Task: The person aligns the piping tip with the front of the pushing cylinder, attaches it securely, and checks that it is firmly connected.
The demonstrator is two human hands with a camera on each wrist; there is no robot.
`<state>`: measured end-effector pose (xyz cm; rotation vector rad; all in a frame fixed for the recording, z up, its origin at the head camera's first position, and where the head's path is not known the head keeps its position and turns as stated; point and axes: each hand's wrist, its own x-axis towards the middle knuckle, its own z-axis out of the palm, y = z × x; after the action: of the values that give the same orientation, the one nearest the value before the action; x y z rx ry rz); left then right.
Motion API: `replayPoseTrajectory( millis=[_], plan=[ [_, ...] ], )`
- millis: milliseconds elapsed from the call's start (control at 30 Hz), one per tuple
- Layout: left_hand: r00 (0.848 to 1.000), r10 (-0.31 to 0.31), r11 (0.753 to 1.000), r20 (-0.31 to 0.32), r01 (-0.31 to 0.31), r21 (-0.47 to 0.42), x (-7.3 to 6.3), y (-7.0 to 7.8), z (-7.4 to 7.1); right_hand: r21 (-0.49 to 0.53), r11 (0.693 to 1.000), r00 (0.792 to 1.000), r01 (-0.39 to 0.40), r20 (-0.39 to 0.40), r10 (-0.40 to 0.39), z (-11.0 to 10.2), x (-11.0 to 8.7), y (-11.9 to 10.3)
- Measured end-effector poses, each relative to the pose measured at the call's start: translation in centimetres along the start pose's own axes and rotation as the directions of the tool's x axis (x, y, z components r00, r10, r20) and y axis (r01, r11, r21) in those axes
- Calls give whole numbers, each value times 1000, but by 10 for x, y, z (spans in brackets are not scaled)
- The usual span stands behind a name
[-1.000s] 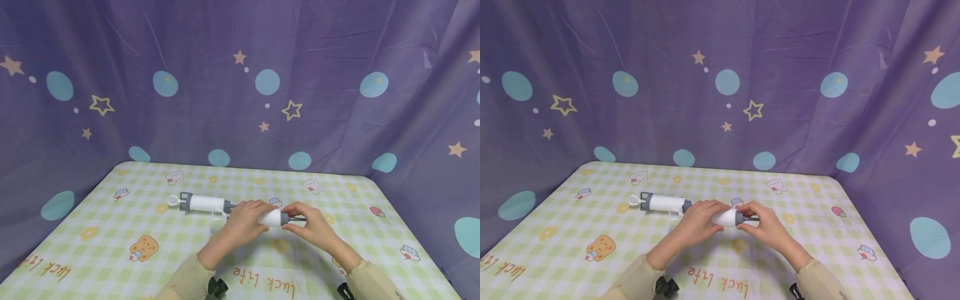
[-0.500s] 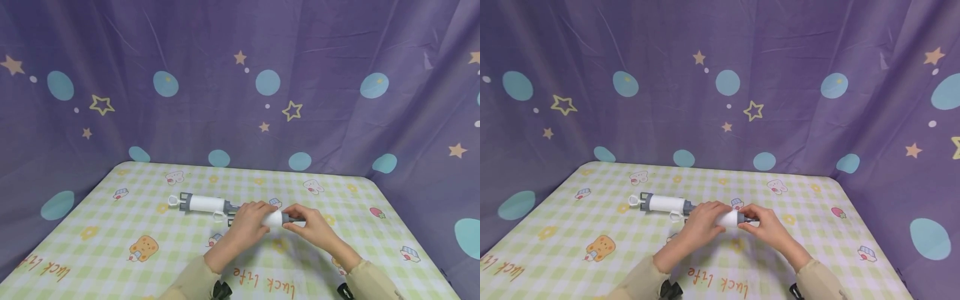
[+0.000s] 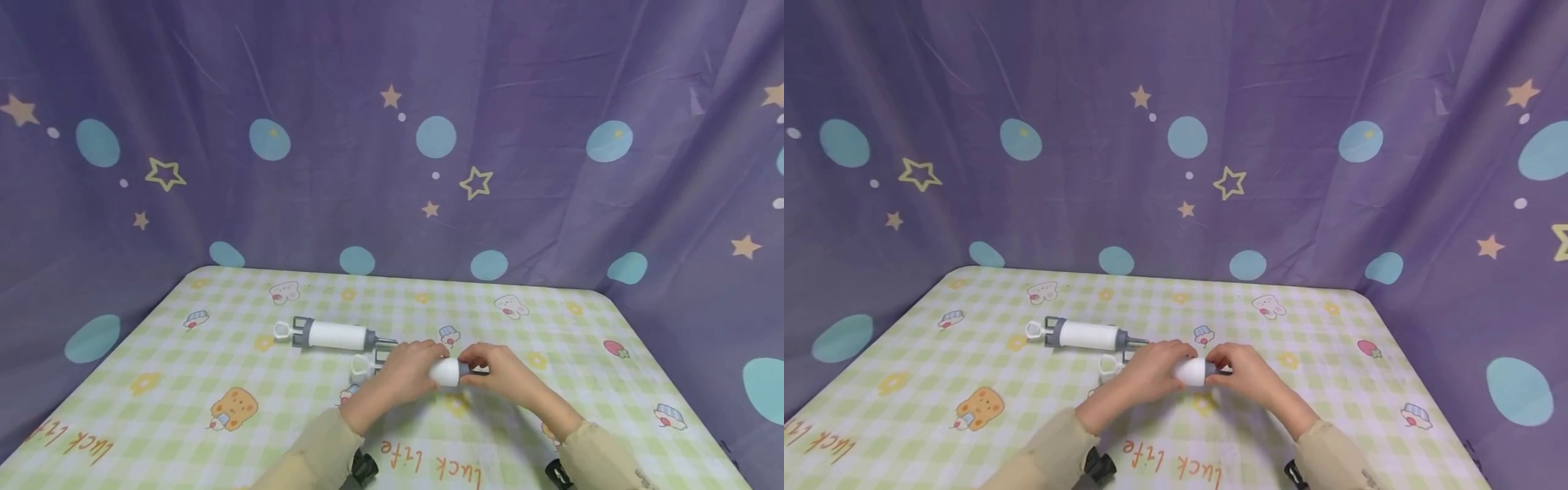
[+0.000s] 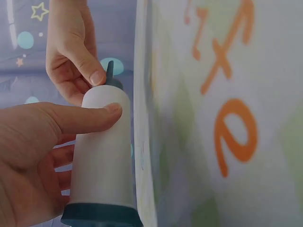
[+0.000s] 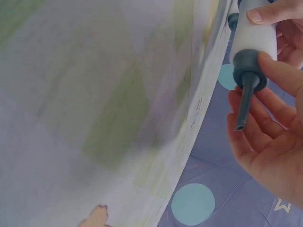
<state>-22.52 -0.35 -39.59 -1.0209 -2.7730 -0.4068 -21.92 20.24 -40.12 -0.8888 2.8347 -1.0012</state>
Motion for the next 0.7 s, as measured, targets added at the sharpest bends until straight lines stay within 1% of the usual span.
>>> replayPoseTrajectory(
  millis=[133, 333, 500, 600, 700],
  plan=[
    [999, -9, 1000, 50, 9, -18, 1, 0, 3, -5, 999, 999, -35, 40, 35, 1, 1, -1],
    [997, -18, 998, 80, 22, -55, 2, -1, 9, 0, 998, 995, -59, 75, 59, 4, 1, 1],
    [994, -22, 998, 109, 28, -49, 4, -1, 14, 25, 997, 993, -70, 92, 67, 7, 0, 5],
    [993, -26, 999, 112, 30, -37, 5, 0, 14, 35, 998, 994, -57, 98, 54, 6, -1, 6],
    [993, -31, 999, 117, 34, -18, 4, 1, 15, 20, 998, 992, -51, 116, 48, 4, -1, 8]
  ],
)
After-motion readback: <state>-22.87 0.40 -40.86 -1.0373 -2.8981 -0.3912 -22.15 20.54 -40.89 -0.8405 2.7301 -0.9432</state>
